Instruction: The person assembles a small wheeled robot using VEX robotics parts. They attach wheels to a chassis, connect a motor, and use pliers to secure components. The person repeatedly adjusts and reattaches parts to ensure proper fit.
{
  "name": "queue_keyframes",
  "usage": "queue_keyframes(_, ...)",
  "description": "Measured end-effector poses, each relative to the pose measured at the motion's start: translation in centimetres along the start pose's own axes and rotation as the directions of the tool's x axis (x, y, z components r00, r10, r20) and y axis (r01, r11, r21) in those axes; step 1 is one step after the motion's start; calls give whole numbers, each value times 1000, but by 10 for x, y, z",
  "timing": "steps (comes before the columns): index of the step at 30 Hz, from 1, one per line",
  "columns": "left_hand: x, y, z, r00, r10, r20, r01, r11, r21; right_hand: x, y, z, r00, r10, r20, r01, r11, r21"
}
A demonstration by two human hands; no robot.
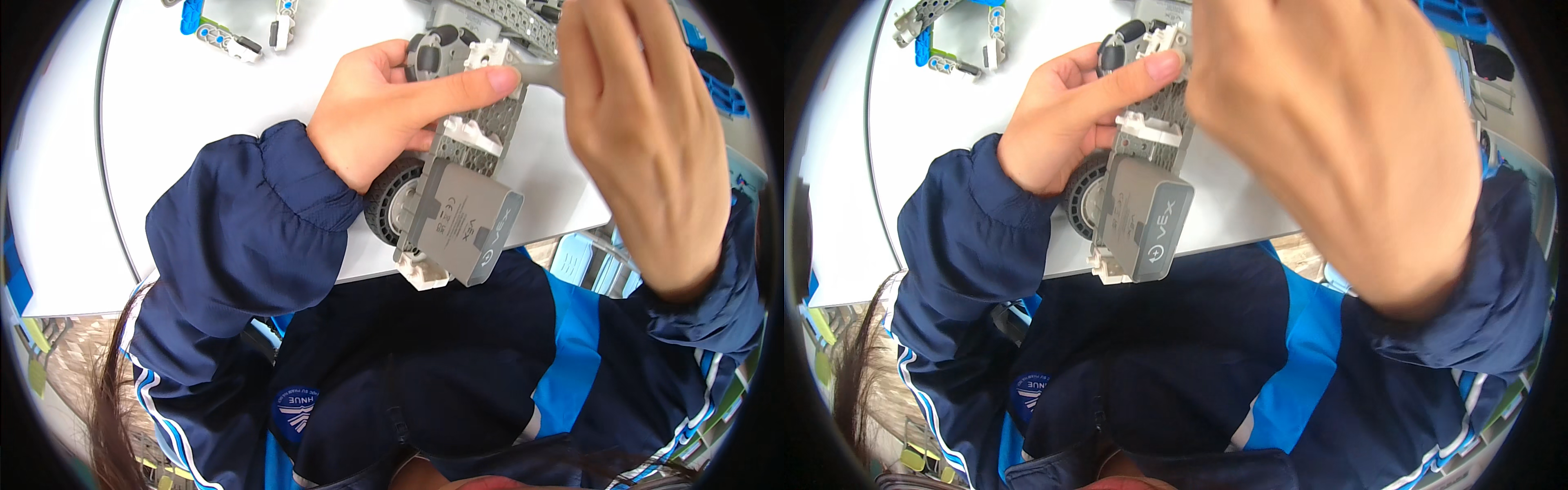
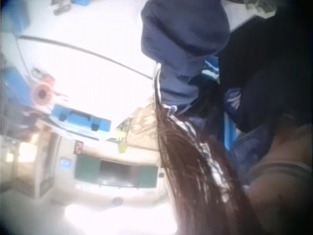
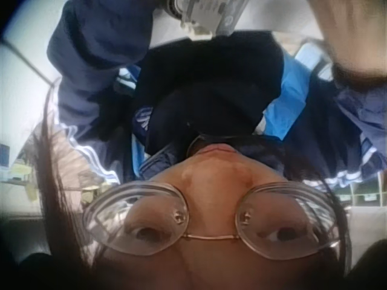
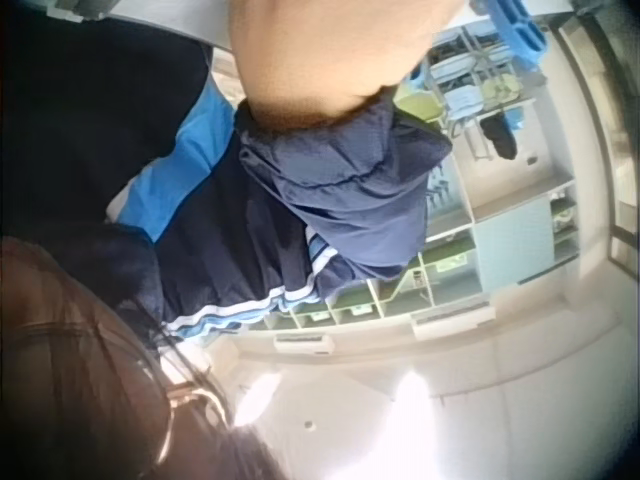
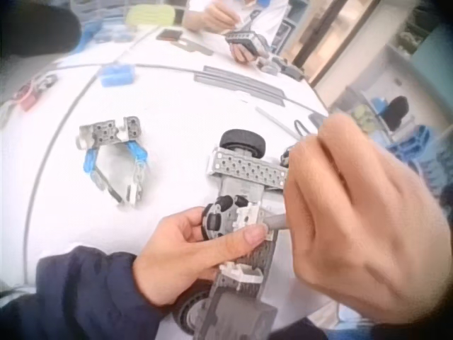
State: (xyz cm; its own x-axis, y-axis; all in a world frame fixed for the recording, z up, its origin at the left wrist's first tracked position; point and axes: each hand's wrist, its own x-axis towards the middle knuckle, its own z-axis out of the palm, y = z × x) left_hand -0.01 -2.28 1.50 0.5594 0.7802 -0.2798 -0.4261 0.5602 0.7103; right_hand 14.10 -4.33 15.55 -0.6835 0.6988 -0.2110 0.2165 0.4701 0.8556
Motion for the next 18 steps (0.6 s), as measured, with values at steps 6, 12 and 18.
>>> queue_keyframes(6,-4,7,-1,998,-62,-11,63,993,102,-7,7,6,998,47,-31,-45,996,72)
queue_keyframes(12,0,12,6,981,-158,114,171,979,-109,-16,4,3,996,86,-3,-85,991,106)
queue_keyframes(18,0,13,-2,970,-154,190,195,957,-217,-13,3,10,994,95,-47,-86,984,155)
